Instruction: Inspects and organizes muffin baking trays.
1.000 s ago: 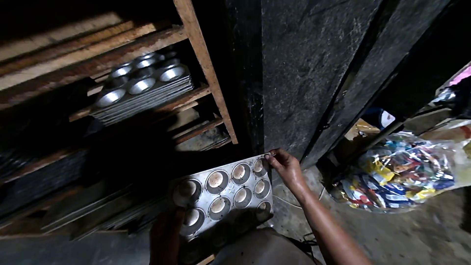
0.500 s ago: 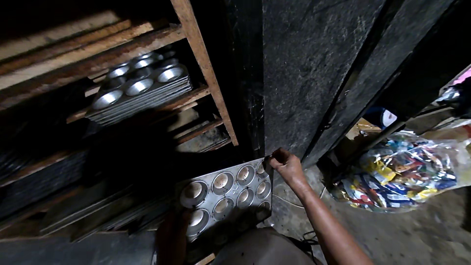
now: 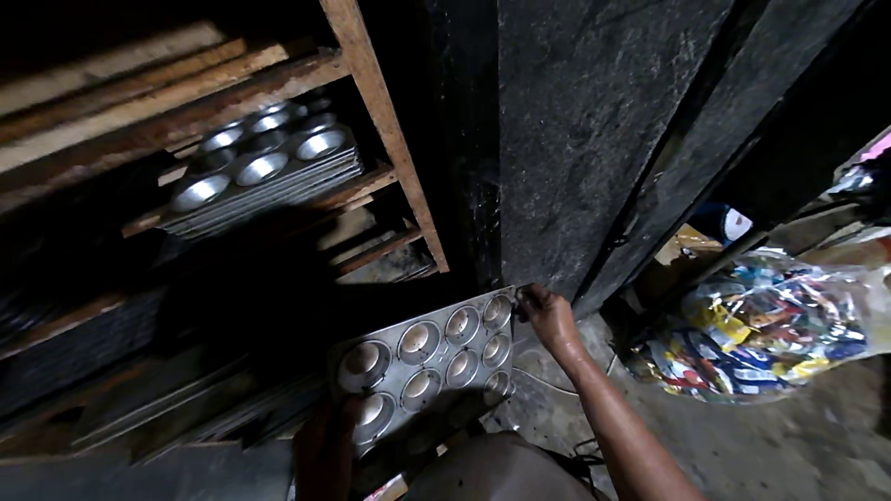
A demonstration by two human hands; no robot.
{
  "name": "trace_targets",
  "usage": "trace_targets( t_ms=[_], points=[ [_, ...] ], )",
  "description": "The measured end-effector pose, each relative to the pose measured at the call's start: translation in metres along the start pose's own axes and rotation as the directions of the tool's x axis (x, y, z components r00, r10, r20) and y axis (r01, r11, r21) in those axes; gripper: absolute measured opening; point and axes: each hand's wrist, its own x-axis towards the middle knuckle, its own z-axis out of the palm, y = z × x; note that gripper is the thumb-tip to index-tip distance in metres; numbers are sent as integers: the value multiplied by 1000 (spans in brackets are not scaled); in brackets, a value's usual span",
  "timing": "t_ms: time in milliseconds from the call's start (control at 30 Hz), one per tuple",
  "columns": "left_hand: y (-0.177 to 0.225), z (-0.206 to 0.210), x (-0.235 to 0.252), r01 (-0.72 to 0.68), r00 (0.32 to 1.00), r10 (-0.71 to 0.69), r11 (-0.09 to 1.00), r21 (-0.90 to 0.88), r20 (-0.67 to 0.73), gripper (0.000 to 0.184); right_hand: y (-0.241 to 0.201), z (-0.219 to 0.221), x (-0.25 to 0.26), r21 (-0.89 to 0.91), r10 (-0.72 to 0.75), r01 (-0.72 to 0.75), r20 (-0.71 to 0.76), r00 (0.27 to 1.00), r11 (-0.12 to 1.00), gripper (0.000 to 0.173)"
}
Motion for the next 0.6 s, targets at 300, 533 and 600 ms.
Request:
trace_targets(
  t_ms=[300, 533, 600],
  points=[
    [-8, 1, 2, -1, 1000, 2, 996, -84, 17, 12, 3, 1, 1, 277, -113, 107, 5, 994, 955, 23],
    [-8, 2, 3, -15, 1000, 16, 995, -94, 13, 11, 7, 4, 3, 119, -200, 207, -62, 978, 971, 24],
    [-9, 1, 5, -17, 1000, 18, 998, -63, 15, 12, 7, 5, 4, 110, -205, 211, -67, 977, 971, 24]
  ],
)
